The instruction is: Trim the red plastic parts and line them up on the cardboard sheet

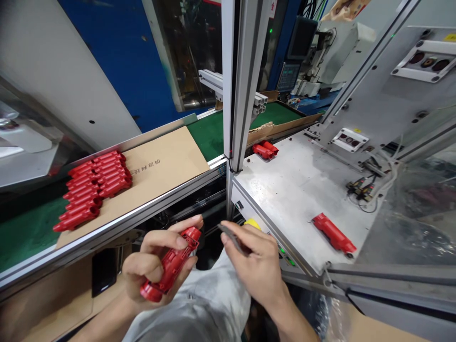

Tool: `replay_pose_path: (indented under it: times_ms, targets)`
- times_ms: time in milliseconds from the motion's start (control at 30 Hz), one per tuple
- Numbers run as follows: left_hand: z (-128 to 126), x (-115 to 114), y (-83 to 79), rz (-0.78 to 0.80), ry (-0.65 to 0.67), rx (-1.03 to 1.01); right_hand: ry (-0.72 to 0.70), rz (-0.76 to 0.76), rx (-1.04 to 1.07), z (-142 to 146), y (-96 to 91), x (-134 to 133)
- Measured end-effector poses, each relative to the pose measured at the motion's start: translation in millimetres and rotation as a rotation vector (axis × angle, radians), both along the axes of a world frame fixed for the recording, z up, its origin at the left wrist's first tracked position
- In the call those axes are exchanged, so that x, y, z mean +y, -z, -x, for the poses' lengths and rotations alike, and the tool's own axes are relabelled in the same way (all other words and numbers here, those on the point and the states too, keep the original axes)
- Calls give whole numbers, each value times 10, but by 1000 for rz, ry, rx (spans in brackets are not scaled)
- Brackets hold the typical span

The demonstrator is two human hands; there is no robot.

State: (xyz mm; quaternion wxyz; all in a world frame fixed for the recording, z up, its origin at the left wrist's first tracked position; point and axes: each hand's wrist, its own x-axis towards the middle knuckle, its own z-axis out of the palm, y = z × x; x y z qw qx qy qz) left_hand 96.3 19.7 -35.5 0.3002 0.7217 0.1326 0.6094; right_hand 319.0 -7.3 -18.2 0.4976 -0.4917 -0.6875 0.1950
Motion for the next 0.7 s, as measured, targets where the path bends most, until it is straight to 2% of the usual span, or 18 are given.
replay_pose_path:
  times_ms: [100, 200, 300, 700]
  targets:
    - [-9, 5, -41, 17, 9, -5, 14, 0, -34, -55, -75, -26]
    - [-16, 6, -64, 13, 37, -6, -59, -91, -139, -40, -140, -79]
    - [-24, -4, -69, 5, 51, -3, -74, -150, -241, 4, -155, -95]
    - [15, -44, 53, 34, 93, 17, -96, -187, -449, -86, -192, -75]
